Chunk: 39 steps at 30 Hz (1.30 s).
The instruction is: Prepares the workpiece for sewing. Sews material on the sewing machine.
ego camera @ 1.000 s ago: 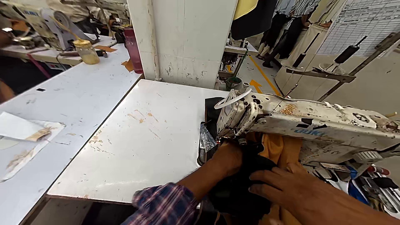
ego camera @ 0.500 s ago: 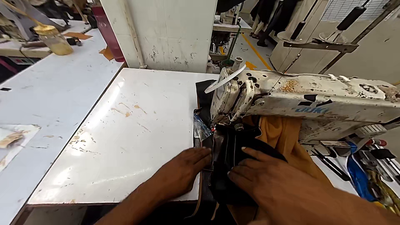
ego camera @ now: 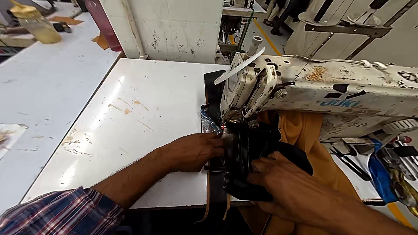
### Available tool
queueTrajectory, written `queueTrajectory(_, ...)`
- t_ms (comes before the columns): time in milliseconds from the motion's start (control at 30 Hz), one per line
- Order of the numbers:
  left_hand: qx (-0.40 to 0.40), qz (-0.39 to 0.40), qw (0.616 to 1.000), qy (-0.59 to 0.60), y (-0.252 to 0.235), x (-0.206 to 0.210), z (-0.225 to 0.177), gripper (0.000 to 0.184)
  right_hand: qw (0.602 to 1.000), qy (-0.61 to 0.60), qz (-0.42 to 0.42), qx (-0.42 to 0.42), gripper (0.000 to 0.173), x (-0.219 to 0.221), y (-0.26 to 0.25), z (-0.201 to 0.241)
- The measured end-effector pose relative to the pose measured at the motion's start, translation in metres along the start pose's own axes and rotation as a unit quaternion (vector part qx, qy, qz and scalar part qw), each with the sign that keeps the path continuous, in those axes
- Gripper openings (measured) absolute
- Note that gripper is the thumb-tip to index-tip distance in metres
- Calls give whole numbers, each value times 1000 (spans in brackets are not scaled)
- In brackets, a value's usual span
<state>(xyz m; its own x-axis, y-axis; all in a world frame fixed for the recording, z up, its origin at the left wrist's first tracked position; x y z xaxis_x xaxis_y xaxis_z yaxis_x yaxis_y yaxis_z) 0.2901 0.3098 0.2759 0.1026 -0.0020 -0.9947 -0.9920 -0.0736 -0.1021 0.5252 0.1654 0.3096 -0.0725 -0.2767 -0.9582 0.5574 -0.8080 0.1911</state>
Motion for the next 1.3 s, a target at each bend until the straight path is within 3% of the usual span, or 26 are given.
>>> queueTrajectory(67,2,-2,1000,17,9,-1,-9,16,999,0,-14,-33,26,2,1,3)
queueTrajectory(200,1,-38,998,47,27,4,-25,21,994,11,-60,-95,31,16,4,12)
queueTrajectory(367,-20,-112,992,58,37,20,-41,24,991,7,-102,-84,59,17,5,16)
queueTrajectory(533,-29,-129,990,52,37,27,-49,26,991,-57,-112,-38,48,-1,5,9)
queueTrajectory(1000,-53,-194,978,64,37,35,-57,21,996,-61,56,-13,31,-13,-14,29)
queueTrajectory(1300,-82,-181,980,33,33,37,-58,36,993,-89,76,-5,44,-17,-16,27)
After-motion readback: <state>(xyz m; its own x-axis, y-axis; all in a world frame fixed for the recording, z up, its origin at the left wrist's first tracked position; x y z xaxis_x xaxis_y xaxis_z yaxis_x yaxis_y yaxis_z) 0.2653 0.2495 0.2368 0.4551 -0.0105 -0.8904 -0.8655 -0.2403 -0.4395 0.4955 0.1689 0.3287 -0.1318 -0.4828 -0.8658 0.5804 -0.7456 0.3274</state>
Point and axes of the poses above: each hand's wrist, its own y-axis away from the middle knuckle, its own x-axis out of the palm, z = x × y, the point moved 1 cm from there along -y, towards the middle knuckle, and after that the axes turned 10 degrees about -y, right-handed, at the moved point
